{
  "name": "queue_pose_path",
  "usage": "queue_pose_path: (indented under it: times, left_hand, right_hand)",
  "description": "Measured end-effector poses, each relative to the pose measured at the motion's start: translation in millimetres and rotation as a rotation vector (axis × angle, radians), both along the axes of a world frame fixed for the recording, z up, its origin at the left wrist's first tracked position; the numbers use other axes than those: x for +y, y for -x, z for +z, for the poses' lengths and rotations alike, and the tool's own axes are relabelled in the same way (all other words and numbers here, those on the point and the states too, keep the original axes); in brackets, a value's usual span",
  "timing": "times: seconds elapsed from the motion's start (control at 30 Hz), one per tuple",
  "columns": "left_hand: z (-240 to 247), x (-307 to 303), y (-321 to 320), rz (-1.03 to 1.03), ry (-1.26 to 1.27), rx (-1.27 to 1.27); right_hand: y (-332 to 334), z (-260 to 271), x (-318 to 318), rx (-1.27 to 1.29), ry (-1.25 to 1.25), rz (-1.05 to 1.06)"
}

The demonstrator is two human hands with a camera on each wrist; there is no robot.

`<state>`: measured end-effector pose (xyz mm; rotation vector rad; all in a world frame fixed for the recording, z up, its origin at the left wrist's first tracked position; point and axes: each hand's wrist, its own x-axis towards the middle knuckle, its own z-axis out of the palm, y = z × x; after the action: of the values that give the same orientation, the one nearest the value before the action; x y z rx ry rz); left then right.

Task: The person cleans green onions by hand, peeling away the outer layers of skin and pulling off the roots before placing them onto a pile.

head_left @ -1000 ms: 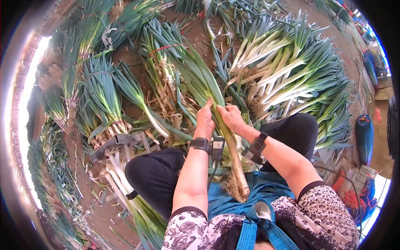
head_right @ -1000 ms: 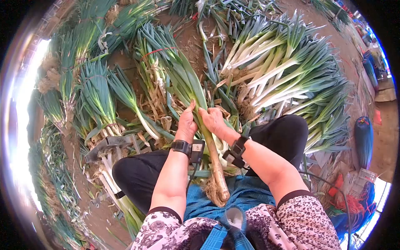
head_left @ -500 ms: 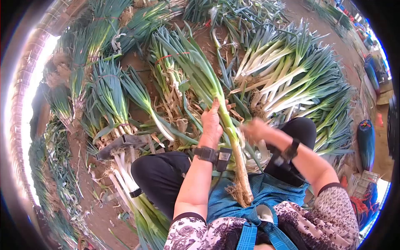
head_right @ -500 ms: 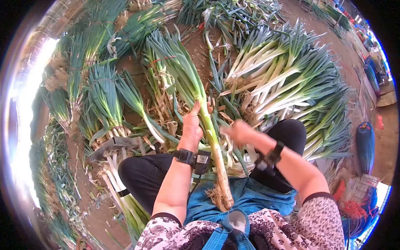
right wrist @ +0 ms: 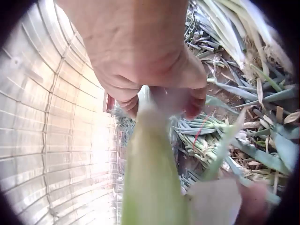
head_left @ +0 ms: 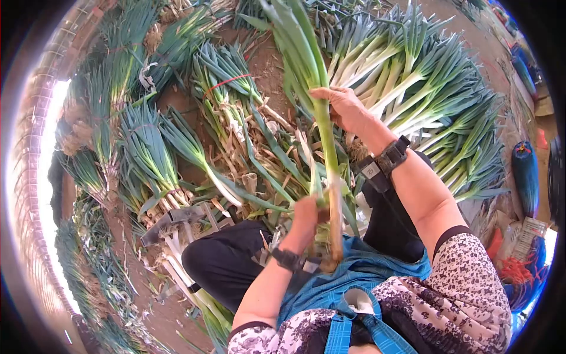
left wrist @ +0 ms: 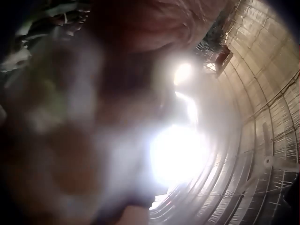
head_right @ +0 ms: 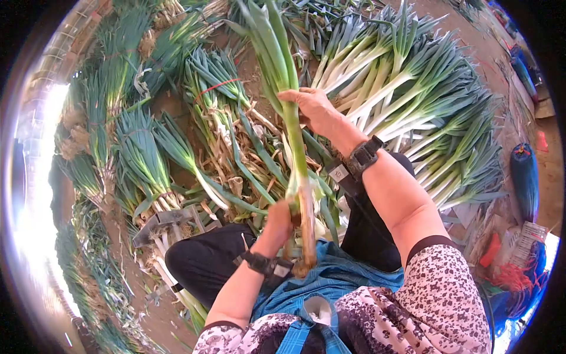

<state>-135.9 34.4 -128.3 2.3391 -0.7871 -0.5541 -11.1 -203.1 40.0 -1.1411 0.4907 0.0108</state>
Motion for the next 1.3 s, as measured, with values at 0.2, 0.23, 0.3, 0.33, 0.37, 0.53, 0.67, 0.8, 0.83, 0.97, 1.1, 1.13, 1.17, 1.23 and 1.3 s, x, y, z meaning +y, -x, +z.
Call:
queue_pose_path:
  times: [0.2, 0.23, 0.3, 0.33, 0.37, 0.53, 0.67, 0.8, 0.83, 0.97, 1.1, 1.13, 1.17, 1.23, 1.3]
  left_hand:
    - [81, 21, -49, 0.493, 0.072, 0.033]
    - [102, 13, -76, 0.384, 0.11, 0.088]
    - [155, -30, -80, 0.56, 0.674, 0.298]
    - [160, -40, -86, 0.559, 0.675, 0.288]
    - [163, -48, -91, 0.542, 0.686, 0.441]
    - [153, -60, -87, 0.464, 0.704, 0.596]
    - [171, -66, -82, 0.323, 0.334, 0.21]
    - [147, -74, -81, 0.349, 0.285, -0.067]
    - [147, -76, -77, 0.367, 0.276, -0.156]
    - [134, -73, -70, 0.409, 0.337, -0.264]
    - [123, -56, -65, 0.602, 0.919, 0.699]
    - [120, -53, -65, 0.68, 1.271, 1.161]
    - [117, -52, -66, 0.694, 1.289, 1.212]
    - [114, -51, -64, 0.737, 1.343, 1.246]
    - [116, -51, -61, 0.787, 1.393, 1.287]
  right_hand:
    - [1, 14, 4, -0.187, -0.172, 0.02]
    - [2, 4, 5, -0.213, -0.099, 0.06]
    - [6, -7, 17, -0.291, -0.016, 0.073]
    - [9, -9, 22, -0.361, 0.075, 0.08]
    - [13, -7, 27, -0.371, 0.045, 0.092]
    - [23, -3, 35, -0.337, 0.098, 0.083]
    - [27, 0, 41, -0.337, 0.234, 0.051]
    - [25, 1, 42, -0.249, 0.276, 0.03]
    - [24, -2, 42, -0.277, 0.289, 0.023]
    - [28, -1, 37, -0.37, 0.175, 0.037]
    - [30, 8, 27, -0.351, -0.154, 0.109]
    - [29, 12, 26, -0.368, -0.319, 0.125]
    - [32, 19, 24, -0.355, -0.354, 0.164]
    - [30, 19, 21, -0.382, -0.378, 0.193]
    - [29, 17, 21, -0.399, -0.403, 0.22]
